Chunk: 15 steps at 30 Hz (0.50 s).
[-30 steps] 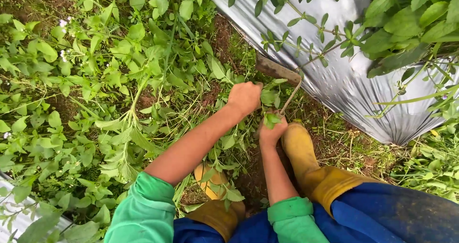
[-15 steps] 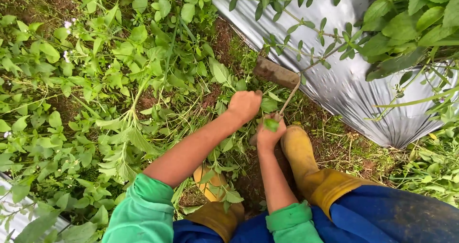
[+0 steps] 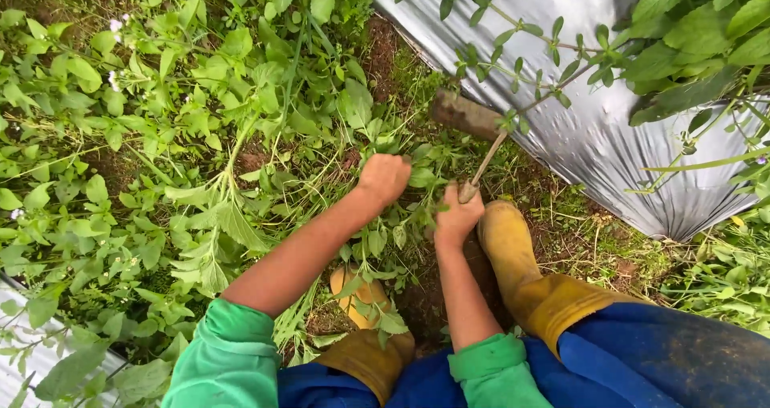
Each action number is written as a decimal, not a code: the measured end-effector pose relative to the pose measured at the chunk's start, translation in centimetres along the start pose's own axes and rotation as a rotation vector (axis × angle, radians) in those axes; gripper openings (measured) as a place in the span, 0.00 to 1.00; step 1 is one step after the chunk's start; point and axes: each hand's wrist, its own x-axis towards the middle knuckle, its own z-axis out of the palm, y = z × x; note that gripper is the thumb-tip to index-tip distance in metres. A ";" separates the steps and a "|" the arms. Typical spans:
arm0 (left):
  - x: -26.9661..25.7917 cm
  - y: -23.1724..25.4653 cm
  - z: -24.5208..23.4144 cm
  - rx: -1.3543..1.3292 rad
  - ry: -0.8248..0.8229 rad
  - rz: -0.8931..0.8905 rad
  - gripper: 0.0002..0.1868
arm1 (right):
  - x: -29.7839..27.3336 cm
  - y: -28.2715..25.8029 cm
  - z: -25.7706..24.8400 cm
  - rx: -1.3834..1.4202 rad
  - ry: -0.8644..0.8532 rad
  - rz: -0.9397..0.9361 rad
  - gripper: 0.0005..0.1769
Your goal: The person uses a hand hoe to loosen soil and remove weeds from a garden bed. They pull the uprooted weeds by hand and toss them aside while working along a row covered with white plastic sheeting.
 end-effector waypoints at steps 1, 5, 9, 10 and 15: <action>-2.0 -0.1 1.5 -0.008 -0.009 0.001 0.13 | -0.1 -1.6 -0.7 -0.010 -0.002 0.006 0.15; -6.0 -2.7 1.5 0.079 0.003 0.083 0.10 | 2.3 -7.7 -0.3 0.297 -0.067 -0.179 0.19; -8.6 -3.3 -8.1 -0.123 -0.084 0.183 0.25 | 2.3 -9.1 0.4 0.426 -0.054 -0.306 0.17; -8.6 -3.2 -9.3 -0.126 -0.082 0.182 0.25 | 2.2 -7.5 0.5 0.423 -0.056 -0.308 0.17; -7.0 -2.9 -14.2 -0.328 0.270 0.224 0.32 | 2.0 2.2 0.2 -0.126 -0.050 -0.221 0.16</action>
